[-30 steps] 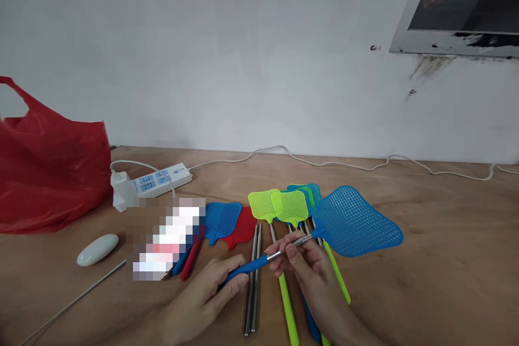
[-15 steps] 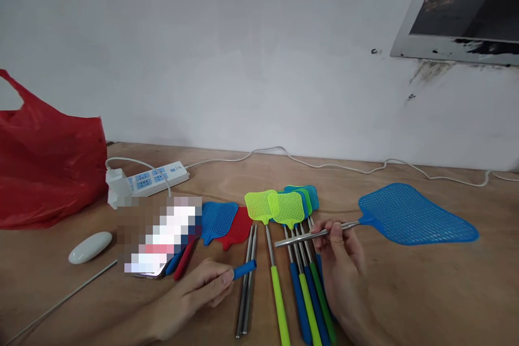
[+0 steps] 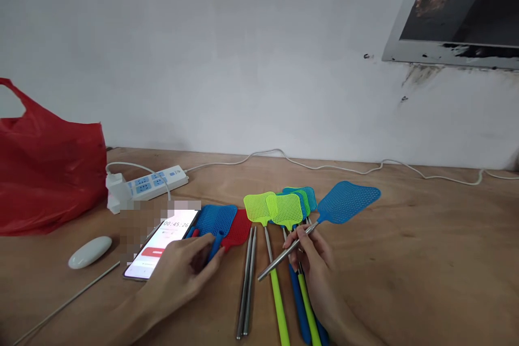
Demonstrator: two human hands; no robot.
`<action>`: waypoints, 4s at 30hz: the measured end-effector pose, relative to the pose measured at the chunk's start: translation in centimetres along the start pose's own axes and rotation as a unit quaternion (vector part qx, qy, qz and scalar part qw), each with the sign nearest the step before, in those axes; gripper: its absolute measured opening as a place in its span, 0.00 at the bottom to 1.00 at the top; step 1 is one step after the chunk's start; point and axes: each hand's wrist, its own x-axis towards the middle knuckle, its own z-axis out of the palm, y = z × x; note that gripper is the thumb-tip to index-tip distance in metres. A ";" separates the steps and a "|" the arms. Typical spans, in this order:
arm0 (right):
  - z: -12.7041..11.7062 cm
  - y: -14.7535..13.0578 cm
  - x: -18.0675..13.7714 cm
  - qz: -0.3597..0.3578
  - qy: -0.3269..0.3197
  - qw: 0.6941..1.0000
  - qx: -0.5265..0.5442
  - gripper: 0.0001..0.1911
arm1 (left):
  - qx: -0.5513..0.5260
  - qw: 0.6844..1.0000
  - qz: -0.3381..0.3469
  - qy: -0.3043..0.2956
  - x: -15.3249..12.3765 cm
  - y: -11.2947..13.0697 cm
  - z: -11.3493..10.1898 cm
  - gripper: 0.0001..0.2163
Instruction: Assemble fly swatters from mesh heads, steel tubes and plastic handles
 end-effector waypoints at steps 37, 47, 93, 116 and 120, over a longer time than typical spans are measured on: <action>-0.2 -0.9 -0.7 0.079 -0.074 0.993 -0.054 0.23 | 0.066 0.998 0.015 0.006 0.7 -1.0 -0.8 0.08; -0.1 -1.3 -0.8 0.258 -0.304 0.916 0.049 0.20 | -0.231 0.971 -0.053 0.031 0.6 -0.8 -0.7 0.10; 0.2 -1.7 -0.7 0.269 -0.257 0.927 0.053 0.29 | 0.027 0.992 0.043 0.112 1.8 -2.8 -1.4 0.13; -0.1 -1.6 -0.5 0.246 -0.185 0.950 0.057 0.24 | 0.065 0.991 0.105 -0.044 1.1 -1.7 0.6 0.14; -0.1 -1.5 -0.5 0.220 -0.143 0.963 0.061 0.23 | 0.058 0.992 0.105 -0.041 1.1 -1.7 0.5 0.15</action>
